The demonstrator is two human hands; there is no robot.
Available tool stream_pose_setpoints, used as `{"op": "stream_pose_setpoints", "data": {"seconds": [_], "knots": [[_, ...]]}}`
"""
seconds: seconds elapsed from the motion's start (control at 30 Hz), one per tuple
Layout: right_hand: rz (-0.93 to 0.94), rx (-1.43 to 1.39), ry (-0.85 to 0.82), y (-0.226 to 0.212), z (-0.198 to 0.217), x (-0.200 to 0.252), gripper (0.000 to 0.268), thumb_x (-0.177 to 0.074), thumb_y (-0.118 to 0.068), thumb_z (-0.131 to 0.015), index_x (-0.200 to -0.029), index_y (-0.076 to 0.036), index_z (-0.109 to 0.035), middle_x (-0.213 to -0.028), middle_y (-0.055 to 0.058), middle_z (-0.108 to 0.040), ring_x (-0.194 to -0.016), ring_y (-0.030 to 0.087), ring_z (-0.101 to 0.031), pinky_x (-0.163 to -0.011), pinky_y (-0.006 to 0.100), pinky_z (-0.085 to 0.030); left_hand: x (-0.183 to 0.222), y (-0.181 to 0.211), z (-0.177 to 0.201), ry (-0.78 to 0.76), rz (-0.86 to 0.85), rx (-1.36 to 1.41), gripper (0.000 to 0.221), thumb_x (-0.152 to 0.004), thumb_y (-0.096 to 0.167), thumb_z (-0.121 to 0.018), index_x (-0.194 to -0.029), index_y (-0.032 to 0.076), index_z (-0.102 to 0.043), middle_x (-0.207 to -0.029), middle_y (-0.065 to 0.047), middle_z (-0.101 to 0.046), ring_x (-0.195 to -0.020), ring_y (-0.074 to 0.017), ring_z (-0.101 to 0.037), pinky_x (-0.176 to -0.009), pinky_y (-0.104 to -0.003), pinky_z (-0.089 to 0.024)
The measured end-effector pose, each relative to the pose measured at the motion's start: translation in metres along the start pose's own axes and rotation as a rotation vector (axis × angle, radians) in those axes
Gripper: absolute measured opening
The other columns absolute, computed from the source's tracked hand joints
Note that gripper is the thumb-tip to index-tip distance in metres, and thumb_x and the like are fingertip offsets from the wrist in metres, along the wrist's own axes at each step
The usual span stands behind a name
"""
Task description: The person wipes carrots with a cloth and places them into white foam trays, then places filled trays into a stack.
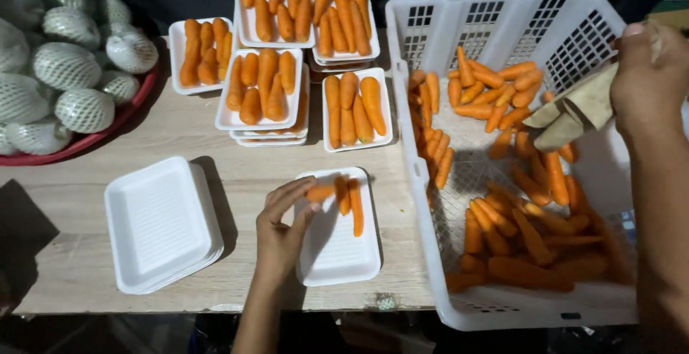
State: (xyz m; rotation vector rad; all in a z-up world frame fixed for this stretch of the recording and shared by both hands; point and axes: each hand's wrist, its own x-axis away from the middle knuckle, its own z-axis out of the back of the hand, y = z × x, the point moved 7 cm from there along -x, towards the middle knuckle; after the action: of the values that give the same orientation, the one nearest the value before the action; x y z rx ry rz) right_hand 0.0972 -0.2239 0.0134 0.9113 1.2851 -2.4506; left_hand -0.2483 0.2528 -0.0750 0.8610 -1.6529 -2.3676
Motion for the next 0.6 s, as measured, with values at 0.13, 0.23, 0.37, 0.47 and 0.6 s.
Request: {"op": "stream_pose_setpoints", "data": {"seconds": [0.13,0.23,0.37,0.47,0.6], "knots": [[-0.062,-0.076,0.067,-0.012,0.0,0.004,0.024,-0.121,-0.036,-0.058,-0.127,-0.014,-0.064,-0.111,0.004,-0.07,-0.098,0.017,-0.069,-0.081,0.036,-0.058,0.004,-0.011,-0.001,-0.094,-0.216,-0.163,0.03,-0.094,0.019,-0.072,-0.123,0.024,-0.073,-0.142,-0.006,-0.066,-0.124,-0.0255,-0.056,-0.107,-0.042,-0.037],[-0.09,-0.086,0.03,-0.005,-0.002,0.002,0.022,-0.127,-0.033,-0.059,-0.112,-0.017,-0.062,-0.102,0.001,-0.065,-0.092,0.013,-0.063,-0.08,0.033,-0.054,0.0,-0.011,-0.011,-0.249,-0.288,-0.208,0.033,-0.092,-0.001,-0.069,-0.121,0.014,-0.075,-0.141,-0.014,-0.064,-0.122,-0.0284,-0.064,-0.101,-0.037,-0.052],[-0.006,-0.115,-0.006,-0.004,-0.004,-0.001,0.023,-0.131,-0.022,-0.057,-0.11,-0.013,-0.058,-0.1,0.001,-0.06,-0.091,0.013,-0.058,-0.078,0.033,-0.048,-0.008,-0.001,-0.023,-0.436,-0.308,-0.239,0.038,-0.09,-0.009,-0.065,-0.124,0.007,-0.073,-0.148,-0.019,-0.055,-0.131,-0.0314,-0.061,-0.107,-0.034,-0.051],[-0.019,-0.143,0.004,0.0,-0.003,-0.002,0.028,-0.132,-0.02,-0.059,-0.105,-0.014,-0.057,-0.097,0.001,-0.058,-0.088,0.013,-0.056,-0.076,0.032,-0.047,-0.011,-0.017,-0.029,-0.474,-0.338,-0.315,0.035,-0.089,-0.004,-0.068,-0.121,0.009,-0.075,-0.153,-0.02,-0.045,-0.118,-0.0271,-0.065,-0.1,-0.034,-0.054],[-0.025,-0.113,0.005,-0.011,-0.004,-0.001,0.023,-0.13,-0.021,-0.059,-0.109,-0.012,-0.066,-0.097,0.0,-0.061,-0.089,0.013,-0.06,-0.074,0.032,-0.05,-0.011,-0.027,-0.033,-0.501,-0.356,-0.38,0.034,-0.087,-0.008,-0.066,-0.115,0.009,-0.076,-0.154,-0.017,-0.04,-0.101,-0.02,-0.069,-0.09,-0.031,-0.055]]}}
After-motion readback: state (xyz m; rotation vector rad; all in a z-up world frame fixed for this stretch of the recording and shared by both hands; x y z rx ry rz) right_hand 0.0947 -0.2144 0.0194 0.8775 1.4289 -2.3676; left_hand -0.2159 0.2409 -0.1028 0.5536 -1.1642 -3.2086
